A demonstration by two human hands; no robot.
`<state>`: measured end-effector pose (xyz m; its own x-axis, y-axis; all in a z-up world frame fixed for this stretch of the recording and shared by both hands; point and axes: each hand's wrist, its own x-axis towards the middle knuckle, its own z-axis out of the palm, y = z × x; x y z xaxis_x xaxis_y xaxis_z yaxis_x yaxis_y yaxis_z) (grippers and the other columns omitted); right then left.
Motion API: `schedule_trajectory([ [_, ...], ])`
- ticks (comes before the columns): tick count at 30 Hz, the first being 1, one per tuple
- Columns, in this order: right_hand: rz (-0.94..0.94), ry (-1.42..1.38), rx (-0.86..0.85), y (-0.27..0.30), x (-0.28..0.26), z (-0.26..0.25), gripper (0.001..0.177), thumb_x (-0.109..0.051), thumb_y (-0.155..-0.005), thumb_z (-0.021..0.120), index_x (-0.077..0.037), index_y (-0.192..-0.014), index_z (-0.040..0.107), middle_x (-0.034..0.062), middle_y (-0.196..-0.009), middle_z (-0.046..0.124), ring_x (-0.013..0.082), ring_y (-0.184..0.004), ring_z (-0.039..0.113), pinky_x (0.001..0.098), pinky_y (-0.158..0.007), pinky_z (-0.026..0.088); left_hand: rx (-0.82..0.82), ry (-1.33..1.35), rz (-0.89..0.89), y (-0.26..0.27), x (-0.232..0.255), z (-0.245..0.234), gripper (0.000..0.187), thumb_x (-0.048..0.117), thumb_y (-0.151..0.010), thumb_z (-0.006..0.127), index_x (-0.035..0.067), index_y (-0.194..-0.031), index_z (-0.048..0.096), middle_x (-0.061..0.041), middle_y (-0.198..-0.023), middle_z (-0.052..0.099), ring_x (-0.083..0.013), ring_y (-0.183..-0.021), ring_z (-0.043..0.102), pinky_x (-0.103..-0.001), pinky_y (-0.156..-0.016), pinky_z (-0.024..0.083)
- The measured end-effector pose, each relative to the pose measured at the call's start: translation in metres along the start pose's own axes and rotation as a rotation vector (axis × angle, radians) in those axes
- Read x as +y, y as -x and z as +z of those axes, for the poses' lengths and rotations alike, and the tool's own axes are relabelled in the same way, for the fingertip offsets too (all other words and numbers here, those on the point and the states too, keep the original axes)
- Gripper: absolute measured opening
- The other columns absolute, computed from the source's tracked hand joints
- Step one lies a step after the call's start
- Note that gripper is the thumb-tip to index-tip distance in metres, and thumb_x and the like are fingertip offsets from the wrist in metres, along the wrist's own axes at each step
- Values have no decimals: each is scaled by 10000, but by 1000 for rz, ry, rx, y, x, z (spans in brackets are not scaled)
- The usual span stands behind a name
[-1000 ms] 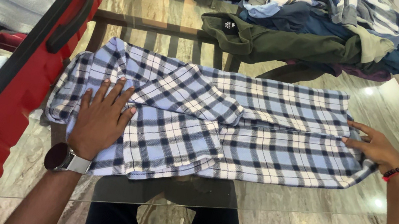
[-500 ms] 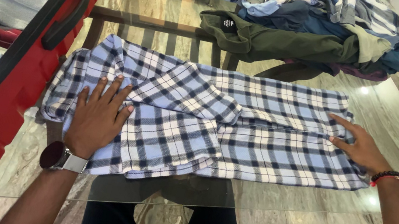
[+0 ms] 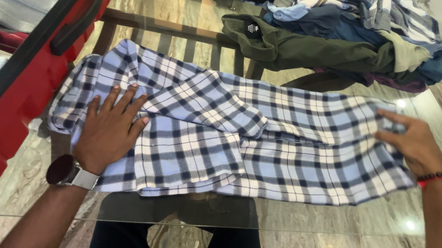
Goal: The person folds shirts by hand on a glass table and places them into an open suitcase.
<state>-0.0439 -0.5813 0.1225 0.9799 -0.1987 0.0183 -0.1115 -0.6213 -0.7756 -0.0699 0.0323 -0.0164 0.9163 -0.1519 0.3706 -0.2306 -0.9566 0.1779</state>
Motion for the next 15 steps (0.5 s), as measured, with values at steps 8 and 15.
schedule_trajectory([
  [8,-830,736,151,-17,-146,87,617,-224,-627,871,20,-1182,757,284,-999,719,397,-905,699,494,-886,533,28,13,5,-1,2,-1,565,484,-1025,409,211,-1516,471,-73,-1639,356,-348,-1495,315,-631,-1162,232],
  [15,-1018,508,10,29,-263,357,229,-112,-718,832,-31,-892,708,204,-928,706,401,-951,685,513,-840,539,193,305,60,5,-10,-3,527,363,-1040,550,106,-1496,492,-147,-1507,532,-400,-1398,480,-607,-1100,328],
])
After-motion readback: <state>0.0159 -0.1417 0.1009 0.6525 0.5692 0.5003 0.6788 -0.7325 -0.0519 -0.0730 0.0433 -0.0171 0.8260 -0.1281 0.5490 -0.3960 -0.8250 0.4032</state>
